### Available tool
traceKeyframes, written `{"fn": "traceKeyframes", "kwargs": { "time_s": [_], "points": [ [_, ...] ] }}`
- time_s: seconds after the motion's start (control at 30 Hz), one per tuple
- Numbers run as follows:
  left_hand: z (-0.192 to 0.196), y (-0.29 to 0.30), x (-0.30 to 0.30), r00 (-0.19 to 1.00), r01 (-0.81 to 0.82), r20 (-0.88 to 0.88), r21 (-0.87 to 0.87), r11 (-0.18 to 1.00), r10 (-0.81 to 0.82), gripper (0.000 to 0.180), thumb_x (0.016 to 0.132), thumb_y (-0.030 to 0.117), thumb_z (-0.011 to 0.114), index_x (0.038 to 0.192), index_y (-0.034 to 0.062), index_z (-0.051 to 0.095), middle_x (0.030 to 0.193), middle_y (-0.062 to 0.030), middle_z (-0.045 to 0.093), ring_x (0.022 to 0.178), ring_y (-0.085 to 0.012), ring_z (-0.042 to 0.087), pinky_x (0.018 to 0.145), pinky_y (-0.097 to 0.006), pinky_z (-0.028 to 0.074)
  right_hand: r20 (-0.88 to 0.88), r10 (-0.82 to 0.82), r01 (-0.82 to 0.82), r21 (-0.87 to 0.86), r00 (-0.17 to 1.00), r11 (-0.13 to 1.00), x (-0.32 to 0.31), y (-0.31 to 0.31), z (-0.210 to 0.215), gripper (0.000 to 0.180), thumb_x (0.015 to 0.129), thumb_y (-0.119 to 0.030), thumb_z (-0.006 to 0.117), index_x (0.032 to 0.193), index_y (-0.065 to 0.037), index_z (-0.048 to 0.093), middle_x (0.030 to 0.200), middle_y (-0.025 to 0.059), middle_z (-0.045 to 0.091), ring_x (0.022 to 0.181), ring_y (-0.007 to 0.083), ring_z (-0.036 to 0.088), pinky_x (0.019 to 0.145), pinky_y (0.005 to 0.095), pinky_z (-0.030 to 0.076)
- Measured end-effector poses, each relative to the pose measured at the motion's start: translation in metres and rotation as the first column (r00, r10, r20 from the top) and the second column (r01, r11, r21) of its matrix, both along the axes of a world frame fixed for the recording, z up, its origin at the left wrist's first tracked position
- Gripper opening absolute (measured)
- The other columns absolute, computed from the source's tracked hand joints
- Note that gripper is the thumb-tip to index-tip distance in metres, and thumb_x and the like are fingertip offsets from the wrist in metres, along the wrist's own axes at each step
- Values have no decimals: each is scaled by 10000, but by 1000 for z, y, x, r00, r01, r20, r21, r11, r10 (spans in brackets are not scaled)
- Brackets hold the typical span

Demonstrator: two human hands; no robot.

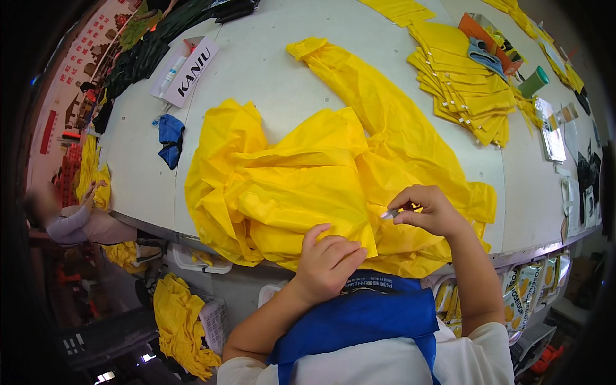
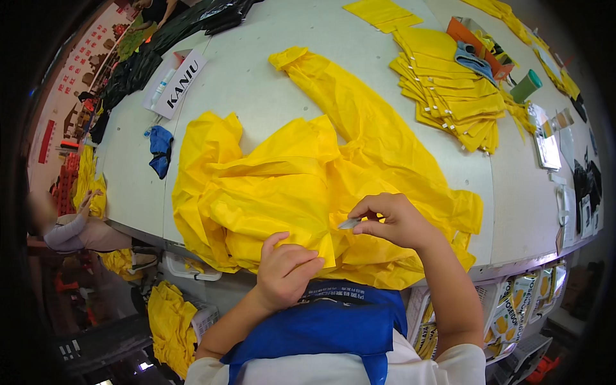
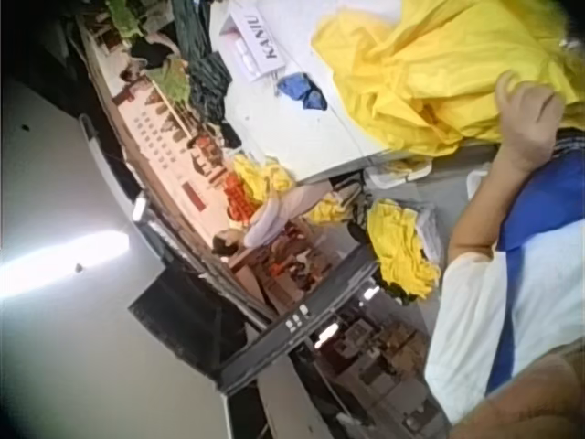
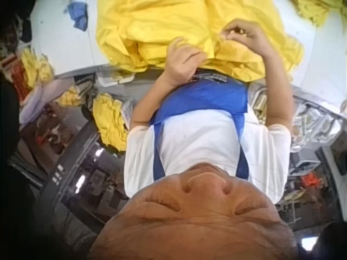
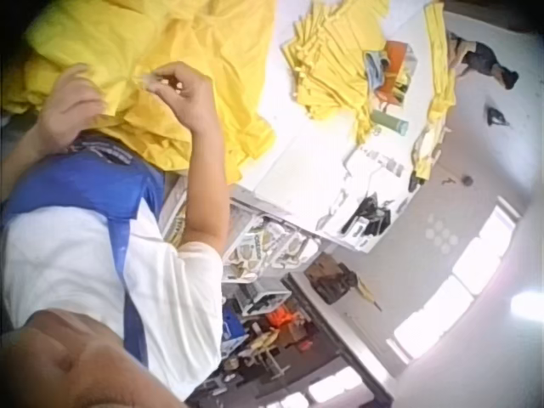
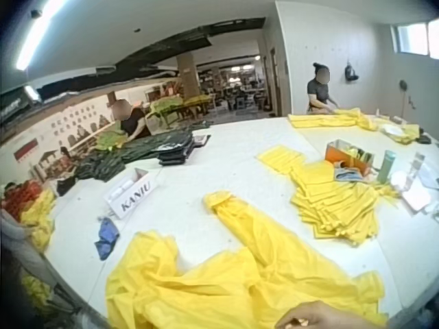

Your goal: The person folds yellow garments on a large white table, smoothing and aligning edges, then places folded items into a white basket. The person also uses a small metal tool to trim loose threads from the garments.

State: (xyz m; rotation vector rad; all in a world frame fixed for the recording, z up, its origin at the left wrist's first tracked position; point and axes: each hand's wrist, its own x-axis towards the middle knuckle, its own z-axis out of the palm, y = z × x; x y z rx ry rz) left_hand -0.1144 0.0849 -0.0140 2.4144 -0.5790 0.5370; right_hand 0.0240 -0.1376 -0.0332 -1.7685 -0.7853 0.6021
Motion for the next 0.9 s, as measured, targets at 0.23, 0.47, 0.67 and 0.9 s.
{"fn": "traceKeyframes", "kwargs": {
  "time_s": [0.23, 0.47, 0.67, 0.9],
  "points": [
    [-1, 2, 0, 999, 29, -14, -3, 1000, -29, 215, 675, 14, 665, 868, 104, 693, 893, -33, 625, 772, -196, 619, 879, -442, 429, 34, 40, -37, -80, 999, 996, 1, 7, -3, 308, 767, -211, 773, 991, -41, 646, 830, 74, 651, 724, 174, 588, 668, 290, 486],
    [11, 67, -10, 916, -398, -153, -452, 798, 370, 193, 736, -125, 557, 846, 32, 583, 879, -109, 582, 814, -219, 571, 768, -308, 469, 181, -621, 647, -220, 763, 730, 22, -59, -25, 320, 774, -157, 754, 1044, -43, 625, 877, 92, 630, 785, 180, 595, 726, 293, 492],
    [-27, 153, -43, 692, -566, -464, 126, 815, 553, 207, 757, -89, 542, 945, -4, 551, 963, -136, 541, 848, -277, 554, 774, -341, 459, 473, -632, 789, -355, 614, 501, 59, -155, -102, 292, 848, -192, 663, 1096, -40, 638, 965, 163, 657, 893, 290, 636, 797, 350, 502],
    [-25, 86, 11, 851, -505, -21, 240, 829, 524, 366, 762, 95, 598, 1128, 94, 584, 1209, -135, 518, 1060, -375, 515, 915, -503, 403, 505, -484, 683, -351, 714, 641, 152, -95, -94, 251, 887, -158, 582, 1112, -55, 625, 1070, 170, 627, 983, 357, 595, 820, 402, 490]
  ]
}}
